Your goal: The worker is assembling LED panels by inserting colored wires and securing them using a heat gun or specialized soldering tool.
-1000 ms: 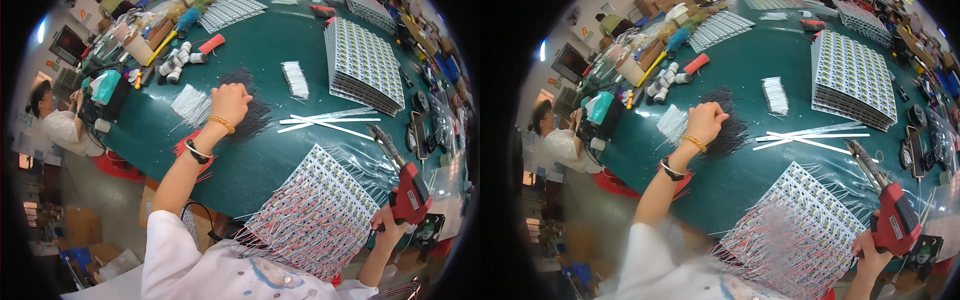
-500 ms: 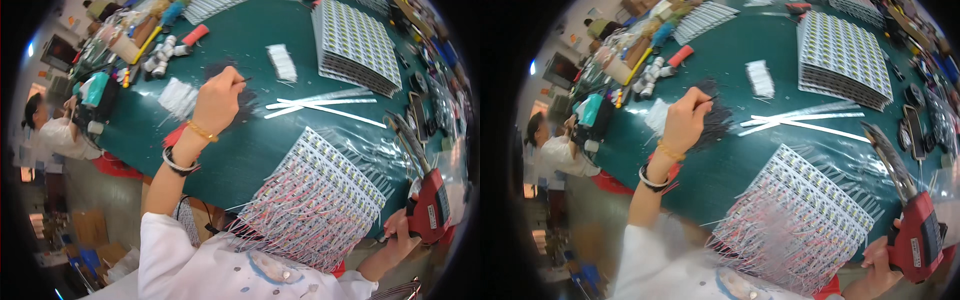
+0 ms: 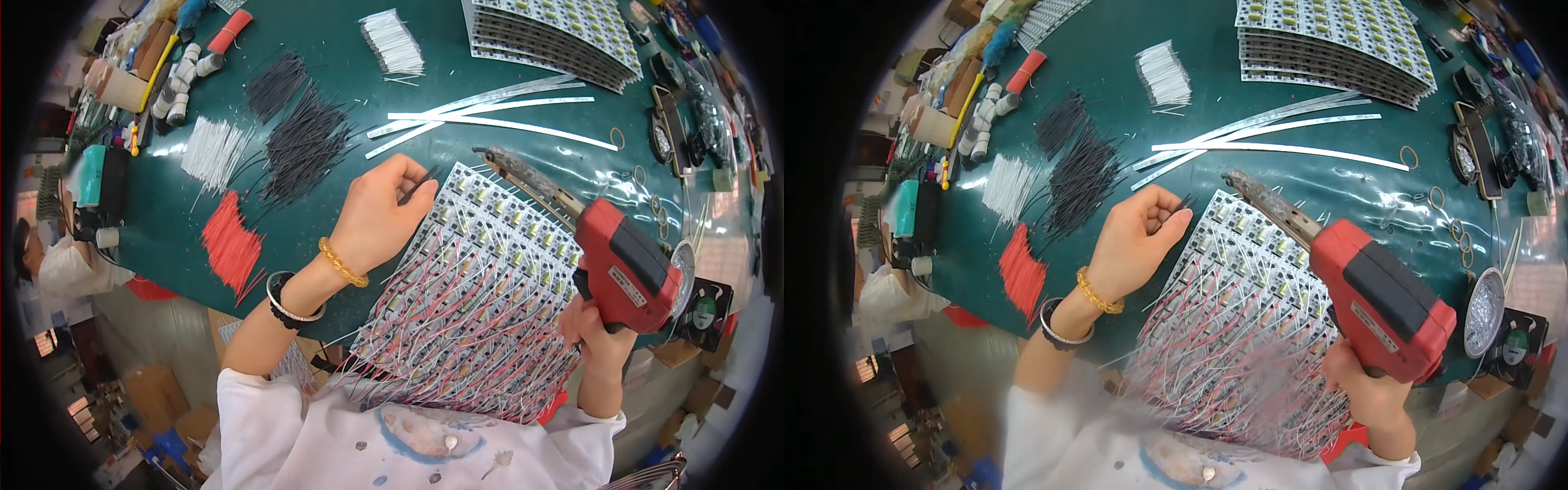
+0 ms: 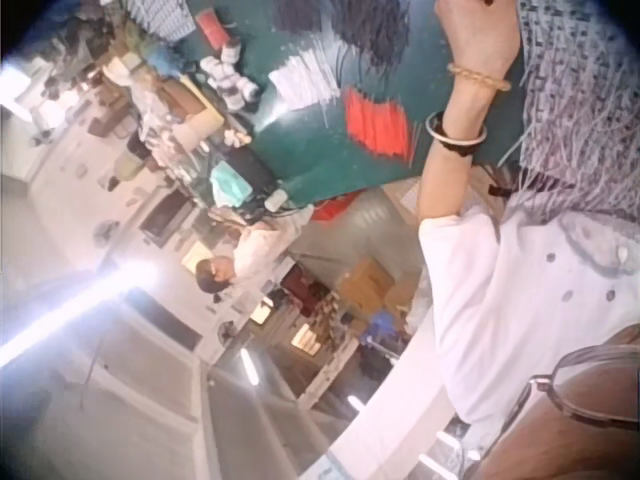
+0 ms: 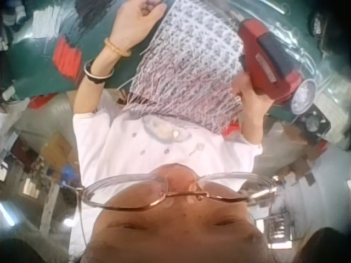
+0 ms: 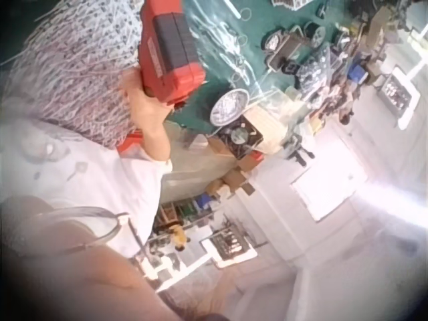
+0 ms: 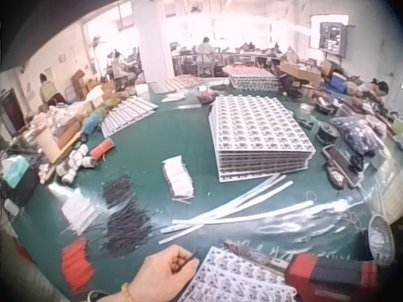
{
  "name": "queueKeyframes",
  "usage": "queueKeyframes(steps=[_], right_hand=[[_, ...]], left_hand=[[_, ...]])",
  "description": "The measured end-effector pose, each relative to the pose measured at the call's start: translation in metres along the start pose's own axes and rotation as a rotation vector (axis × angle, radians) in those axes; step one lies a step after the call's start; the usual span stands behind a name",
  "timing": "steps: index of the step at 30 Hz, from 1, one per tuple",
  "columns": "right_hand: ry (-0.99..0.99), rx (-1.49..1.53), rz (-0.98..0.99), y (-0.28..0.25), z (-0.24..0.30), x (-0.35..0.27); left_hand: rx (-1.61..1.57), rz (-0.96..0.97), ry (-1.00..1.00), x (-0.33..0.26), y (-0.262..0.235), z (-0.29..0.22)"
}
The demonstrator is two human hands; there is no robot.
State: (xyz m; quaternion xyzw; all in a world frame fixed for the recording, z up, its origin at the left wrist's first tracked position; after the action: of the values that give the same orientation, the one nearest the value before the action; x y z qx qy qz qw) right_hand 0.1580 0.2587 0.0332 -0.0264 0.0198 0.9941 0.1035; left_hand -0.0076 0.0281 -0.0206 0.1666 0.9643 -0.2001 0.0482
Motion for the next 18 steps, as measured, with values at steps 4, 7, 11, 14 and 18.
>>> queueKeyframes(steps=[4, 7, 11, 14, 18], right_hand=[[-0.015, 0.044, 0.014, 0.001, -0.010, -0.008], [0.022, 0.023, -0.026, 0.006, -0.013, -0.013], [0.045, -0.061, 0.001, 0.006, -0.017, -0.011], [0.061, -0.069, -0.040, 0.008, -0.018, -0.012], [0.071, -0.039, -0.020, 0.006, -0.022, -0.013]], left_hand=[[-0.014, -0.066, 0.036, -0.005, 0.007, -0.004], [0.014, -0.101, 0.065, -0.011, 0.007, -0.006], [0.022, -0.132, 0.039, -0.015, 0.011, -0.007], [0.095, -0.171, 0.125, -0.016, 0.016, -0.006], [0.178, -0.207, 0.198, -0.016, 0.018, -0.007]])
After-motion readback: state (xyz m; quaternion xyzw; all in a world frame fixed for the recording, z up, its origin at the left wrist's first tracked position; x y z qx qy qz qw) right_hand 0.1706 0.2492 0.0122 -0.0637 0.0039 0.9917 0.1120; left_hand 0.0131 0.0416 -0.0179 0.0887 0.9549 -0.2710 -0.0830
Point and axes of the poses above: each hand's wrist, its own x-axis towards the middle knuckle, its own y-axis out of the palm, z = x × y, the point moved 4 cm from there along x, towards the middle knuckle, and after that the axes turned 5 degrees about -y, right-handed, at the moved point
